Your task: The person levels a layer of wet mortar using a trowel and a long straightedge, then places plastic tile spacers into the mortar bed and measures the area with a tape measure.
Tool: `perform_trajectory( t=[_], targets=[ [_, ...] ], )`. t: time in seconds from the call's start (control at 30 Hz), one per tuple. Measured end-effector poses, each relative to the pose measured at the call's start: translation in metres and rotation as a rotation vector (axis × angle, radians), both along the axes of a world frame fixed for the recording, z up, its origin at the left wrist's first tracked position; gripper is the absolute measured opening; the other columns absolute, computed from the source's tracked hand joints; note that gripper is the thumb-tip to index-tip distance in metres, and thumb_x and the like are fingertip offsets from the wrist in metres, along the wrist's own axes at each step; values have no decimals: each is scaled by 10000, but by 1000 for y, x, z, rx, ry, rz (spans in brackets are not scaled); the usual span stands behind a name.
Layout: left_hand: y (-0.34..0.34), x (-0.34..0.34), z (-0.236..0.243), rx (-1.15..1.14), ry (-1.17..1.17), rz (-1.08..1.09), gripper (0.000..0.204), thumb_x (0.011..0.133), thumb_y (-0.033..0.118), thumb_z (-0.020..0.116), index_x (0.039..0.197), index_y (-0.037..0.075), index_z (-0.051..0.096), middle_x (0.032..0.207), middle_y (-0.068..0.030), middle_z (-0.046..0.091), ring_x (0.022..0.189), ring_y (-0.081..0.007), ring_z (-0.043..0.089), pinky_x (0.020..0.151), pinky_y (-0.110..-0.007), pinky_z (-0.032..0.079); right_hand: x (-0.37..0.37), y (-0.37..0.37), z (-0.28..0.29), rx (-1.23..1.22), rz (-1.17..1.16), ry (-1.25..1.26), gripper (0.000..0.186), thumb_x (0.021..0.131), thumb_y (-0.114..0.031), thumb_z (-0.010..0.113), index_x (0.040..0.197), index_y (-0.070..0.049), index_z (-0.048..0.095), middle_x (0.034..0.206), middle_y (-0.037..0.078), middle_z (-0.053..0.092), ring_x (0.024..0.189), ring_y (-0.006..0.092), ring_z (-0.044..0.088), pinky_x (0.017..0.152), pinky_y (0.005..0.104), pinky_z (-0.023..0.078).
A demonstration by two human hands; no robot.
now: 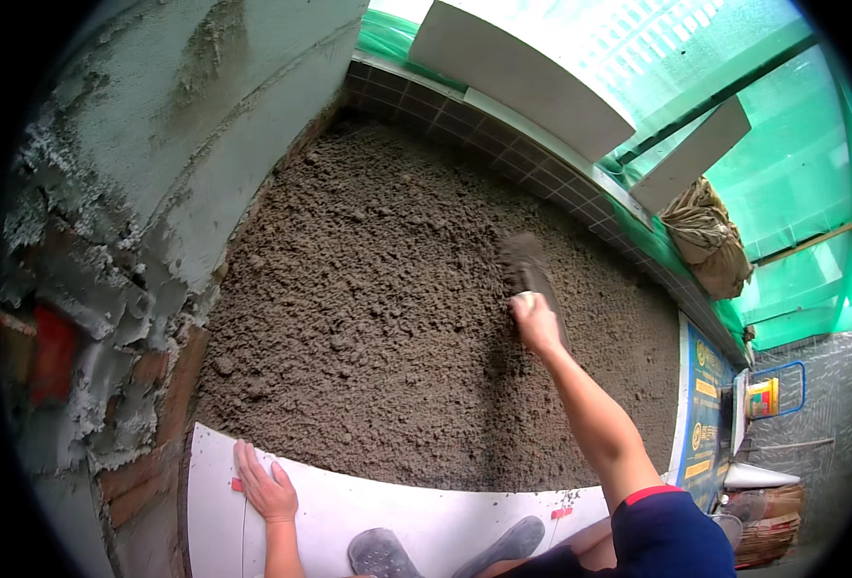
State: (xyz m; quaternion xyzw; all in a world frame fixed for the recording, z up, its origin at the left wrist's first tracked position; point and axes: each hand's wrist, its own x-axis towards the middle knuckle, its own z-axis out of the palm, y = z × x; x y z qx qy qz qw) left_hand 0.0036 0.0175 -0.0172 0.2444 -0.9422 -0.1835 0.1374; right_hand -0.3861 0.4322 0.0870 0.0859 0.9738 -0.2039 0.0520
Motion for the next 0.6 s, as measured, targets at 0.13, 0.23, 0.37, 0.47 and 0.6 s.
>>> perform_trajectory(
  t=[0.13, 0.23, 0.37, 0.47, 0.6],
  targets=[
    [11, -12, -2, -13, -41, 17, 553, 1002, 230, 480, 1464, -55, 375, 1524, -258, 403, 1426, -441, 380, 1187, -510, 310, -64, 58, 4, 15, -11, 139, 418, 962, -402, 601, 1050, 7, 615, 1016, 263, 693, 974, 488, 640, 879, 521, 487],
    [11, -13, -1, -42, -89, 33, 558, 1004, 233, 475, 1471, -53, 368, 1536, -254, 393, 1437, -436, 369, 1191, -505, 302, -80, -30, -2, -380, -217, -328, 310, 995, -359, 560, 988, -61, 643, 779, 100, 656, 710, 245, 647, 614, 427, 516],
    [13, -13, 1, -54, -124, 22, 547, 1009, 230, 468, 1468, -52, 372, 1544, -250, 387, 1445, -437, 356, 1194, -504, 295, 26, -106, -39, -376, 193, -658, 286, 968, -297, 573, 1119, -57, 618, 896, 117, 662, 713, 192, 636, 656, 411, 542],
    [7, -5, -1, -80, -123, 23, 526, 1020, 219, 456, 1462, -55, 376, 1552, -248, 376, 1454, -437, 342, 1196, -512, 289, 66, -78, 28, -176, 411, -721, 351, 933, -209, 608, 1245, -50, 572, 940, 127, 664, 642, 166, 616, 578, 369, 536],
    [-4, -2, 8, -126, -119, 44, 516, 1027, 214, 448, 1460, -57, 376, 1559, -249, 366, 1458, -438, 336, 1196, -515, 286, 11, -9, 80, -200, 57, -504, 368, 954, -152, 574, 1294, -19, 528, 843, 79, 628, 544, 121, 551, 411, 271, 455]
  ],
)
